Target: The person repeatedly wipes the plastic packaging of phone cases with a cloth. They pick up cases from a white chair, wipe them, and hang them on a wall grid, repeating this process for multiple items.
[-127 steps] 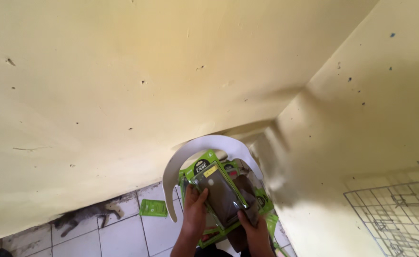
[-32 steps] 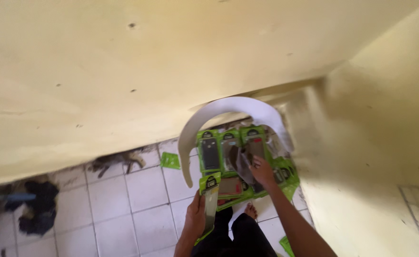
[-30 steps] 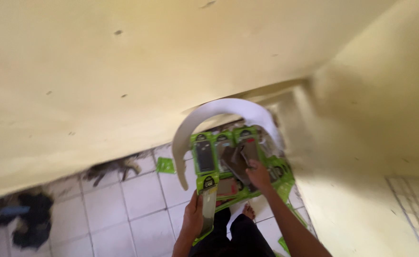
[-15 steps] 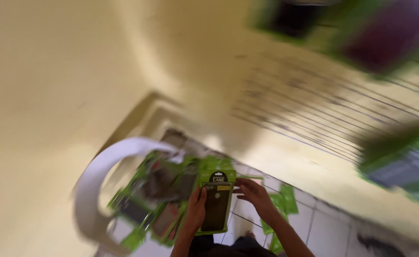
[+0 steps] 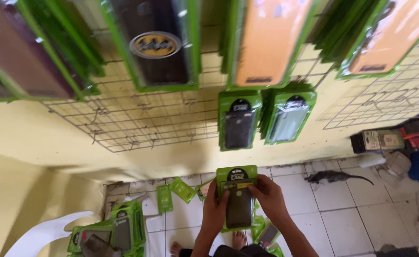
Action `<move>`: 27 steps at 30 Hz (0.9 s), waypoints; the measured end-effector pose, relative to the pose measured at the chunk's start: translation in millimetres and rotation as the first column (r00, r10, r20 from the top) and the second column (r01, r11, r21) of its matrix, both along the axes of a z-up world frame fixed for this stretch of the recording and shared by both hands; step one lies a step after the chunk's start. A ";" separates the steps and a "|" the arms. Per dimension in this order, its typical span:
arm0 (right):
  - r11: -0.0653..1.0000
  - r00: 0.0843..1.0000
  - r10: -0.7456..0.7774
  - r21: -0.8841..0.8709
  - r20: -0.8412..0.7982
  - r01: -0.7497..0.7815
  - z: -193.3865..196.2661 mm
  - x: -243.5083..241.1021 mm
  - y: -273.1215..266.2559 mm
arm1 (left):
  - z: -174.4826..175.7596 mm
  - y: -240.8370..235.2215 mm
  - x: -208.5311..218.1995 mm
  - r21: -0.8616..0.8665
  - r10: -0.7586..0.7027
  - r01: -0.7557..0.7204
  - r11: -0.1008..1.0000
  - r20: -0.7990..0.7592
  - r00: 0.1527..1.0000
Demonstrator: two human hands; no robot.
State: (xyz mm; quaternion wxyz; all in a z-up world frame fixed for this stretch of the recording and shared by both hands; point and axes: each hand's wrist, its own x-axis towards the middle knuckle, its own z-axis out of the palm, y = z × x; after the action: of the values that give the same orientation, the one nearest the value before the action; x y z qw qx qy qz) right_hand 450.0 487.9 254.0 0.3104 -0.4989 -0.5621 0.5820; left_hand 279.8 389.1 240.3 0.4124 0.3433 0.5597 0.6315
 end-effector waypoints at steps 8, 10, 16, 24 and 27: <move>0.927 0.997 -0.073 0.371 0.028 0.058 85.3 -6.6 28.0 | 94.0 47.9 2.9 0.145 0.100 -0.029 0.989 -0.511 0.854; 0.840 0.999 -0.044 0.542 0.020 0.026 109.3 -19.6 45.5 | 108.4 64.7 -7.7 0.203 0.134 -0.018 0.979 -0.574 0.808; 0.666 0.992 -0.082 0.746 0.096 -0.017 146.3 -59.9 91.4 | 129.8 118.5 -39.1 0.237 0.222 -0.086 0.968 -0.640 0.735; 0.631 0.987 -0.137 0.776 0.088 0.018 133.3 -80.7 116.5 | 124.6 146.7 -51.9 0.242 0.258 -0.129 0.962 -0.643 0.721; 0.620 0.986 -0.139 0.785 0.086 0.019 126.6 -80.3 113.1 | 123.8 144.5 -53.0 0.166 0.192 -0.111 0.980 -0.620 0.761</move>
State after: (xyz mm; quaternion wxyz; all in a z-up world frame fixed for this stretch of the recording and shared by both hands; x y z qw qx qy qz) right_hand 369.7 600.9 380.6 0.4818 -0.3781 -0.7563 0.2301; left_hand 226.8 533.6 364.1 0.1264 0.5132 0.6529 0.5426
